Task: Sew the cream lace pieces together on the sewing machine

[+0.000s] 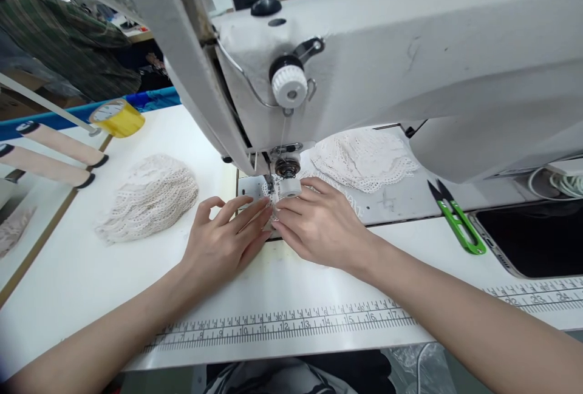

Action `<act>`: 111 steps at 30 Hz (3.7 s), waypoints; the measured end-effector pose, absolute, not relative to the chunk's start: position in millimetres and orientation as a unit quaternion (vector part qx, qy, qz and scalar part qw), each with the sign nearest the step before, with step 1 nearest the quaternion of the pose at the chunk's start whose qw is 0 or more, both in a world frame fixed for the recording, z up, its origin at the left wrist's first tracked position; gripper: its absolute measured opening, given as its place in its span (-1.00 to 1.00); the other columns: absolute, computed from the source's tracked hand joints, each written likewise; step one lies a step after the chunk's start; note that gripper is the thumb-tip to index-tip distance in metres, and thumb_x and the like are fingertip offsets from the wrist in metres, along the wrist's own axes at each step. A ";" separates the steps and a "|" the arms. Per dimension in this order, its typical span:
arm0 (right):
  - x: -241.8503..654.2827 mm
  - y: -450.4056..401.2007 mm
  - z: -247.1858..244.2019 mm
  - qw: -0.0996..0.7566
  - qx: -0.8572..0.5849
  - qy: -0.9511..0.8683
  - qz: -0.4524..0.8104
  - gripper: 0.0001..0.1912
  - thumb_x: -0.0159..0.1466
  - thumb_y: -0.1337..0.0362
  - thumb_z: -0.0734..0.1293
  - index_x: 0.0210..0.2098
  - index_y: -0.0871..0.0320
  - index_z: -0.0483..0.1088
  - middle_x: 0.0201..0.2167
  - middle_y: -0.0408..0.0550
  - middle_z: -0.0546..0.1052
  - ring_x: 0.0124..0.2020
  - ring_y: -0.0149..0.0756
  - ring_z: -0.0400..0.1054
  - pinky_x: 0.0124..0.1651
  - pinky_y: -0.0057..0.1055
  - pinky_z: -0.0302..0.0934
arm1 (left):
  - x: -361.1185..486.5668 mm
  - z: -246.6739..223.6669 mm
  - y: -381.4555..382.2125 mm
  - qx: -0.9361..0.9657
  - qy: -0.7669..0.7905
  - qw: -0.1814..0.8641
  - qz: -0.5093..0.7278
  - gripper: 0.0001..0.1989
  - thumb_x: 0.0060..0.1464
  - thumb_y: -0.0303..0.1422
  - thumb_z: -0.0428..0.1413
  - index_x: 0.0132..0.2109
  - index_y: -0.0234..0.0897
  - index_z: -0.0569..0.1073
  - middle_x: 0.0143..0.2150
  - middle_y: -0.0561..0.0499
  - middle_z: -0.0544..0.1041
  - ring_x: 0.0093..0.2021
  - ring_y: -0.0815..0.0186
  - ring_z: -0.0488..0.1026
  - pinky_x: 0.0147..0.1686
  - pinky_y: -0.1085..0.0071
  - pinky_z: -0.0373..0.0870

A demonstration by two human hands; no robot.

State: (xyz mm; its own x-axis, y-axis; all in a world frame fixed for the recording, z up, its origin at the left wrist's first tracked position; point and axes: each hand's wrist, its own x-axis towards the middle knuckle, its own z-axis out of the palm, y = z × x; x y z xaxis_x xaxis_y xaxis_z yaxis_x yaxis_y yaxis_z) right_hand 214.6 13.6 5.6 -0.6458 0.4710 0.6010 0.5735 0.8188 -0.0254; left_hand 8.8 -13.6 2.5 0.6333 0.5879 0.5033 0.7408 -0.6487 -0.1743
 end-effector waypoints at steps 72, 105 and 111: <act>216.8 29.7 -0.2 0.238 -0.351 -0.892 -0.160 -0.69 0.31 0.45 0.20 -0.05 0.17 0.51 -0.23 -0.03 0.63 -0.16 -0.19 0.44 0.13 -0.15 0.17 | 11.2 2.4 -4.5 -0.867 -0.409 0.163 -0.231 -0.76 0.24 -0.42 0.09 0.03 -0.25 0.50 0.04 0.00 0.59 -0.11 0.23 0.47 -0.07 0.18 0.20; 212.6 12.9 0.4 0.228 -0.324 -0.912 -0.110 -0.62 0.25 0.59 0.14 -0.15 0.24 0.52 -0.15 -0.02 0.60 -0.11 -0.21 0.40 0.12 -0.19 0.14 | -3.7 10.3 -6.7 -0.867 -0.438 0.150 -0.185 -0.61 0.28 -0.27 0.03 0.19 -0.32 0.36 0.14 -0.14 0.50 0.22 0.07 0.37 0.27 -0.02 0.10; 212.7 14.4 -0.6 0.243 -0.318 -0.909 -0.117 -0.64 0.29 0.57 0.13 -0.19 0.26 0.53 -0.19 -0.03 0.60 -0.13 -0.21 0.40 0.10 -0.19 0.16 | 3.7 4.9 -6.7 -0.908 -0.360 0.117 -0.177 -0.66 0.27 -0.28 0.03 0.04 -0.42 0.48 -0.09 -0.16 0.56 -0.09 0.16 0.51 0.05 0.17 0.40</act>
